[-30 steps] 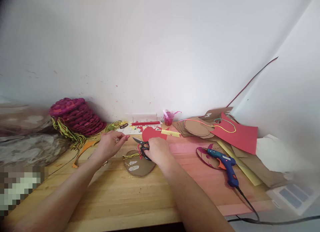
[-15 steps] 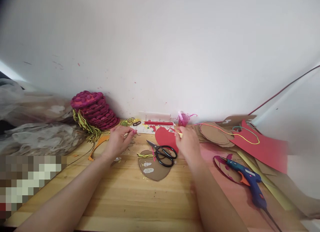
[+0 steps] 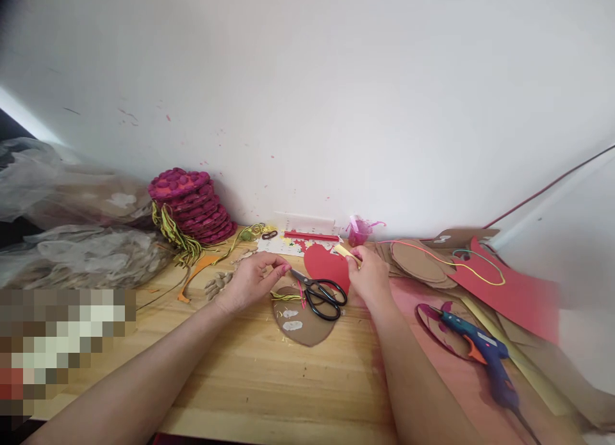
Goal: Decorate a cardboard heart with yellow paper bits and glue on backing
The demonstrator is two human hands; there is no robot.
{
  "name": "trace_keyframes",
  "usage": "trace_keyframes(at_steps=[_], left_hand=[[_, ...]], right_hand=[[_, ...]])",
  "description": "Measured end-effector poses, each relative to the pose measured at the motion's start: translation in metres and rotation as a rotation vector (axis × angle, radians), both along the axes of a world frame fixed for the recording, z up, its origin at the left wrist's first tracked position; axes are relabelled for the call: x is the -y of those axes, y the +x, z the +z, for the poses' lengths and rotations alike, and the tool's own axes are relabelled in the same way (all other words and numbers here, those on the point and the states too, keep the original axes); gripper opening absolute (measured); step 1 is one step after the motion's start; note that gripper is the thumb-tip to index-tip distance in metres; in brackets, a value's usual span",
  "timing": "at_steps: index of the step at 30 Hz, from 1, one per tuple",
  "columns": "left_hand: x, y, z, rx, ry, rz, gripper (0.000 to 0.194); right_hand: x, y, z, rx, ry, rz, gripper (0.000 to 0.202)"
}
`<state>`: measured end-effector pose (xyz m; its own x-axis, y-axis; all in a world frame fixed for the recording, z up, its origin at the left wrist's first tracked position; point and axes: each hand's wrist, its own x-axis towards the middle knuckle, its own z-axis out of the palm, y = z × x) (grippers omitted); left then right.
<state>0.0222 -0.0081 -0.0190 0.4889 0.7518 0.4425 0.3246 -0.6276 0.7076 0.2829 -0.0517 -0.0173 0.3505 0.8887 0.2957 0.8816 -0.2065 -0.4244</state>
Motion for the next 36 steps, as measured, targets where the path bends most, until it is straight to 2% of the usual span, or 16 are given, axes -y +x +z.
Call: trace_keyframes(at_steps=[3,5,7,9,12,16,20,25,30,36], left_hand=[[0.004,0.005,0.002,0.208,-0.268,-0.111,0.020],[0.005,0.007,0.003,0.362,-0.432,-0.183,0.027],[0.007,0.008,0.005,0.487,-0.570,-0.275,0.035],[0.008,0.008,0.007,0.545,-0.676,-0.343,0.038],[0.009,0.008,0.007,0.528,-0.731,-0.340,0.032],[0.007,0.007,0.006,0.508,-0.702,-0.273,0.031],[0.004,0.006,0.005,0.534,-0.723,-0.261,0.034],[0.002,0.006,0.001,0.539,-0.724,-0.277,0.041],[0.002,0.007,-0.001,0.545,-0.660,-0.351,0.046],[0.005,0.008,0.003,0.574,-0.691,-0.372,0.043]], right_hand=[[0.007,-0.022,0.009,-0.217,-0.005,0.215,0.028],[0.014,-0.037,0.015,-0.683,-0.100,0.435,0.032],[0.021,-0.051,0.020,-0.912,-0.179,0.521,0.032],[0.026,-0.060,0.024,-0.967,-0.204,0.559,0.031],[0.029,-0.068,0.026,-0.918,-0.209,0.565,0.031],[0.028,-0.071,0.027,-0.948,-0.203,0.550,0.033],[0.027,-0.068,0.025,-0.936,-0.202,0.531,0.029],[0.024,-0.065,0.020,-0.920,-0.137,0.444,0.029],[0.023,-0.066,0.018,-1.161,-0.182,0.444,0.028],[0.024,-0.068,0.019,-1.382,-0.274,0.426,0.032]])
